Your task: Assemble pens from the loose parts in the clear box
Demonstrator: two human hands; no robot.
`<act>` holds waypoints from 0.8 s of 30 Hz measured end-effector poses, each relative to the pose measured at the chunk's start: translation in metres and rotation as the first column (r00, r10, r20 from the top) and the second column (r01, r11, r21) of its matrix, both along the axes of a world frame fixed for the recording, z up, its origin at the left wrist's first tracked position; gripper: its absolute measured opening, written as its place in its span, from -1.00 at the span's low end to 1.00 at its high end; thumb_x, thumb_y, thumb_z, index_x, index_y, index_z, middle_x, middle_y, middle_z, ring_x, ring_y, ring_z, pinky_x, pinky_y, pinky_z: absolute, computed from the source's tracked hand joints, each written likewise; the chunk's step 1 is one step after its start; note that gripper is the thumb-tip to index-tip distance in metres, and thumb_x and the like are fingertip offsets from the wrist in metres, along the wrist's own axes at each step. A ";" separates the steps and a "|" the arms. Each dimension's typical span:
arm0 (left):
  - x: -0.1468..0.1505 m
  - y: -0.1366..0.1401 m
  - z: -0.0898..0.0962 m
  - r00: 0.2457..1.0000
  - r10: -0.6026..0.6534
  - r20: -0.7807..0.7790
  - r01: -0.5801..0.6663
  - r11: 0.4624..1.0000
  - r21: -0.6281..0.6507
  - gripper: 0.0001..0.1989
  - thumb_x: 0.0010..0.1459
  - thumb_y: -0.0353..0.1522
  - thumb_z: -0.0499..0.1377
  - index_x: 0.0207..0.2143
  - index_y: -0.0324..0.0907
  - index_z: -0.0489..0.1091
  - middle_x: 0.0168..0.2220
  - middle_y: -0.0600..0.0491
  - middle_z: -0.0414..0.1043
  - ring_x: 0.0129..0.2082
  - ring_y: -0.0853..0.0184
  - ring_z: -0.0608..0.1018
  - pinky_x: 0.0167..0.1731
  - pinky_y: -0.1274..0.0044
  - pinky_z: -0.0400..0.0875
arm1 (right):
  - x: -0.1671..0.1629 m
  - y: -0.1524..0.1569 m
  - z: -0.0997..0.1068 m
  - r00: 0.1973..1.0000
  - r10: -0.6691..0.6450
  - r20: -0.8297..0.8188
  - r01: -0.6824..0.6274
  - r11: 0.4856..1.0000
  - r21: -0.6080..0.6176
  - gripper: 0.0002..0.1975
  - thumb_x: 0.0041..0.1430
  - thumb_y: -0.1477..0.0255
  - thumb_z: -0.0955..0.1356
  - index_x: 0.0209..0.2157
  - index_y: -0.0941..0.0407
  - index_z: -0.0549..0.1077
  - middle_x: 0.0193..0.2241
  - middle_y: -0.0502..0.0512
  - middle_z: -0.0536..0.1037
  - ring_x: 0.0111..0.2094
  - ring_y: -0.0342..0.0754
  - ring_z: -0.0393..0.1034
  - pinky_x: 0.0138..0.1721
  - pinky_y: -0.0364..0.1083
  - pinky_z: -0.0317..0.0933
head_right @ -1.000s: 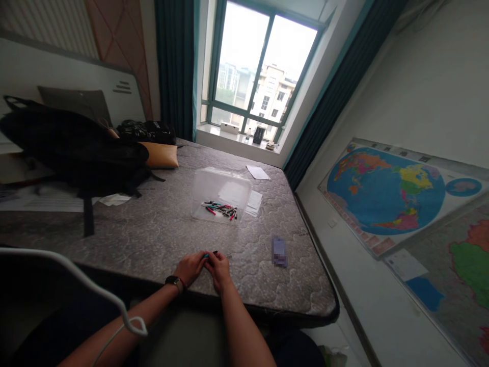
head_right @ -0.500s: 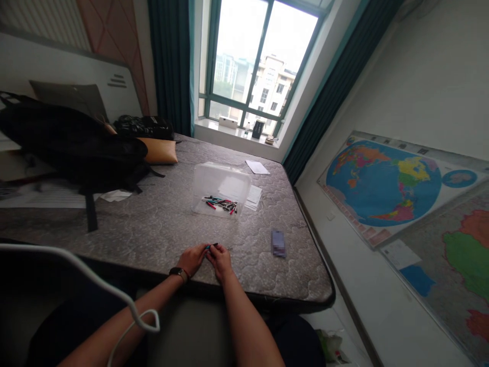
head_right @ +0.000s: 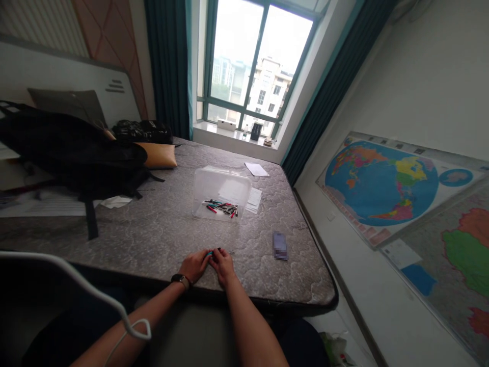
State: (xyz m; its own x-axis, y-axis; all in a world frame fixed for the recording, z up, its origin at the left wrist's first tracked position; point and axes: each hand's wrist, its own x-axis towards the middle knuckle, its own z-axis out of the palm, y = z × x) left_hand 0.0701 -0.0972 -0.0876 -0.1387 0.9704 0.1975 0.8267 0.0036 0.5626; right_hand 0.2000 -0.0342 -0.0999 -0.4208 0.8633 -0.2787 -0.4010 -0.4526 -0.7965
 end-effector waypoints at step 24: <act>-0.094 0.032 0.039 0.706 -0.025 0.708 0.051 0.999 -0.016 -0.47 0.14 -0.14 0.15 0.14 -0.13 0.35 -0.08 -0.07 0.55 -0.20 0.26 0.59 -0.24 0.49 0.48 | 0.026 0.026 0.028 0.687 0.296 0.664 -0.407 0.913 0.013 -0.63 0.10 0.09 0.36 -0.34 0.16 0.44 -0.57 0.03 0.52 -0.59 -0.13 0.38 -0.54 -0.17 0.24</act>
